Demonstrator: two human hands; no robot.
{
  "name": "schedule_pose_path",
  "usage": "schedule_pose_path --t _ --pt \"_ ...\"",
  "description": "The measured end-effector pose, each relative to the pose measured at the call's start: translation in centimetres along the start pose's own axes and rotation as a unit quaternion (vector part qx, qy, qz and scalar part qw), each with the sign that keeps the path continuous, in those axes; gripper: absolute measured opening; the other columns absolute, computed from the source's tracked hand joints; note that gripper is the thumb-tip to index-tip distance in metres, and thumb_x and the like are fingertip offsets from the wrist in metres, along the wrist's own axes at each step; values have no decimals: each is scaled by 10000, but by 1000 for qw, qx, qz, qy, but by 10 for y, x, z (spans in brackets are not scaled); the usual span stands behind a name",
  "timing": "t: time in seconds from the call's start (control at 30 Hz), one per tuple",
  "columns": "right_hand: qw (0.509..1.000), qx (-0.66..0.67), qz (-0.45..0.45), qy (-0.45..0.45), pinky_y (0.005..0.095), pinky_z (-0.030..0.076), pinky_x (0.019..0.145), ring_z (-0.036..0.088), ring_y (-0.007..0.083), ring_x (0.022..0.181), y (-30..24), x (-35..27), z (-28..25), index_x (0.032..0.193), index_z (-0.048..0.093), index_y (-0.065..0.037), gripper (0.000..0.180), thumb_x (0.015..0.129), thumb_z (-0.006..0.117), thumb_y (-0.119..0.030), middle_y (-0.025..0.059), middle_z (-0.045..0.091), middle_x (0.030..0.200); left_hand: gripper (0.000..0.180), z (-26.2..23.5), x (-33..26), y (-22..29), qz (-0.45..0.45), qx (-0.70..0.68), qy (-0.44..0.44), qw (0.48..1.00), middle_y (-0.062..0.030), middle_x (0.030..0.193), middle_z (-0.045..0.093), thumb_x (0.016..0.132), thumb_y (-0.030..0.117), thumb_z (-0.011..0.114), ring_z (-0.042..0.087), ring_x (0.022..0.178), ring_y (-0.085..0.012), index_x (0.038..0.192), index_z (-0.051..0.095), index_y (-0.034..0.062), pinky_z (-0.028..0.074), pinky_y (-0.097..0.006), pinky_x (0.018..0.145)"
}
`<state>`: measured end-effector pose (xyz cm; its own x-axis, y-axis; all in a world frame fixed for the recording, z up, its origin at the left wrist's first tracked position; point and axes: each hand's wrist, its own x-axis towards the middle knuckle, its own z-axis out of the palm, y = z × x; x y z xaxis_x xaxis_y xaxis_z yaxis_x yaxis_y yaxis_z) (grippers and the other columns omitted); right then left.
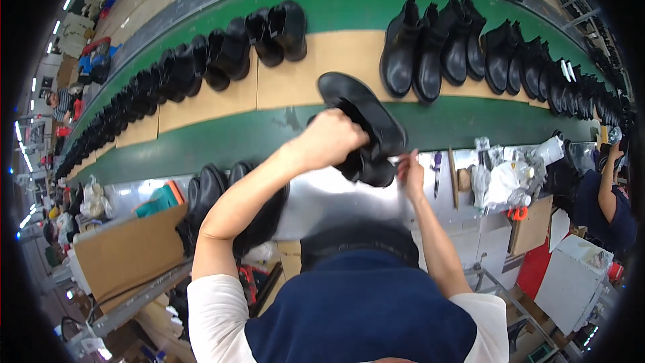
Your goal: Inspecting, cleaning, and marking black leather boots in a shoe manufacturing facility.
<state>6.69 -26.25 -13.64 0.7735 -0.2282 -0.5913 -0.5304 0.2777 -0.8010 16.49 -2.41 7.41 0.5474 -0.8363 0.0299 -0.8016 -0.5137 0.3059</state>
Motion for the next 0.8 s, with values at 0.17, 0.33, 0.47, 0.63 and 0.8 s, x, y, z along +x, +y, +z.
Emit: schedule_pose_path --t 0.17,0.33,0.47,0.63,0.8 --pt "949 -255 -172 -63 349 370 942 497 277 1058 -31 -28 30 1239 475 5 566 894 491 -443 186 488 1169 43 80 -66 72 63 -131 43 988 -42 729 585 696 76 591 574 770 -190 739 587 74 413 -373 902" --pt "933 -342 -45 -105 415 415 886 465 341 1100 -27 -52 45 1321 386 -50 863 719 587 -635 199 438 1219 120 108 -107 89 -483 -303 479 667 -50 813 589 851 158 585 559 791 -183 892 606 47 428 -320 752" --pt "953 -204 129 -183 507 408 833 468 302 1105 -28 -68 50 1416 203 -148 917 732 564 -641 129 407 1309 646 186 -142 69 -661 -627 256 323 -71 936 571 883 592 371 524 805 -188 1097 538 5 410 -323 772" --pt "946 -112 180 -245 446 447 844 483 238 1130 -18 -48 27 1452 9 -148 1047 714 633 -552 120 326 1398 894 151 -145 62 -496 -711 242 436 -63 923 593 849 709 163 520 791 -150 1156 549 -37 383 -288 774" --pt "898 185 290 -273 339 521 774 642 209 845 -11 -50 15 1037 616 -64 355 865 533 -363 103 657 979 771 74 -123 86 -439 -731 238 465 -83 1002 618 907 610 223 527 820 -134 1174 534 -43 386 -278 790"
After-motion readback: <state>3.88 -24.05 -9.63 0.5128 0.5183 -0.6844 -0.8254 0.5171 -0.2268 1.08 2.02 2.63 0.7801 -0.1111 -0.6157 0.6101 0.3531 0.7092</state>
